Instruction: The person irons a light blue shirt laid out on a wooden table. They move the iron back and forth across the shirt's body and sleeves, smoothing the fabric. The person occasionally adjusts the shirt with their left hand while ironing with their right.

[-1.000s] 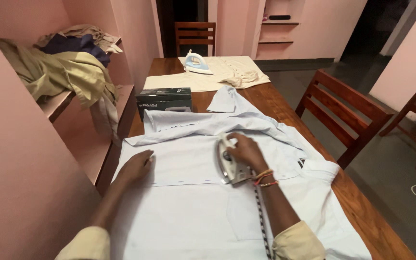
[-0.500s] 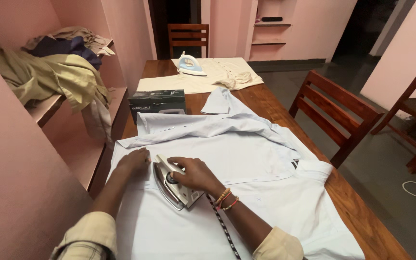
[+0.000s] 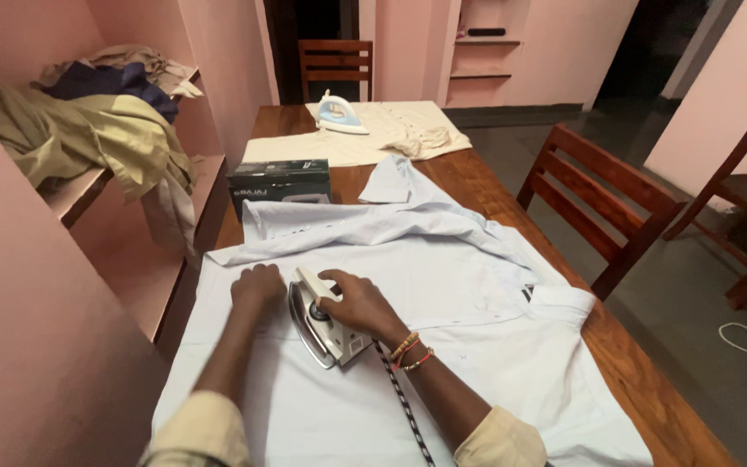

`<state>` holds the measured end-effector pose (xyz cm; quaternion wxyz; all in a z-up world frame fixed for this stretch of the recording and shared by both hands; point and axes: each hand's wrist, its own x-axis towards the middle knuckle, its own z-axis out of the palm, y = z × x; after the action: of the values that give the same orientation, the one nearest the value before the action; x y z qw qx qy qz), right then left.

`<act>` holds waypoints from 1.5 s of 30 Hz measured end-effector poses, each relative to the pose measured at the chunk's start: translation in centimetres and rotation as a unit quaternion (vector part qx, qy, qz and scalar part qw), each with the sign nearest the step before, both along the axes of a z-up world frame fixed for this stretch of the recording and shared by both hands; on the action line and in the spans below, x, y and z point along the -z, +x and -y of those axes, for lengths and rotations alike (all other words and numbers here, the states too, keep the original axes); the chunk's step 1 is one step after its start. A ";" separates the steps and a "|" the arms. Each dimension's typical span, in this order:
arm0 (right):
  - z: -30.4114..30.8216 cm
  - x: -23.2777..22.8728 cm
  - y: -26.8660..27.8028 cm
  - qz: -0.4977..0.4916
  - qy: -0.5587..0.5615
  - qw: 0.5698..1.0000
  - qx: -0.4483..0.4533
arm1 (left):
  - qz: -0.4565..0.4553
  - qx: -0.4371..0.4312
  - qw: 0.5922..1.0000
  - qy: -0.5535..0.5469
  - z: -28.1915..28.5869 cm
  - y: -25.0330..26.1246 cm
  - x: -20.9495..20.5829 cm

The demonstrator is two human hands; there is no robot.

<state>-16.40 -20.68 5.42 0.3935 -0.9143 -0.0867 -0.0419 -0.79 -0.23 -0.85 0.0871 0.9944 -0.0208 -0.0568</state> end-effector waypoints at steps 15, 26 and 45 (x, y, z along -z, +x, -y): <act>3.7 0.0 1.3 -0.057 0.012 0.997 0.045 | 0.224 0.088 0.967 -0.078 -3.7 -3.6 5.1; 15.5 2.9 5.0 -0.013 -0.015 0.987 0.161 | 0.260 0.045 0.962 -0.066 -3.3 -6.1 2.9; 17.8 -0.1 3.1 -0.082 0.129 0.963 0.223 | 0.158 0.048 0.985 -0.045 -5.0 -4.2 4.6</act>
<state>-13.32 -38.49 5.55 0.4944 -0.8523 0.1583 -0.0642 -4.96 4.72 -5.48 0.1249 0.9837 -0.0850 0.0976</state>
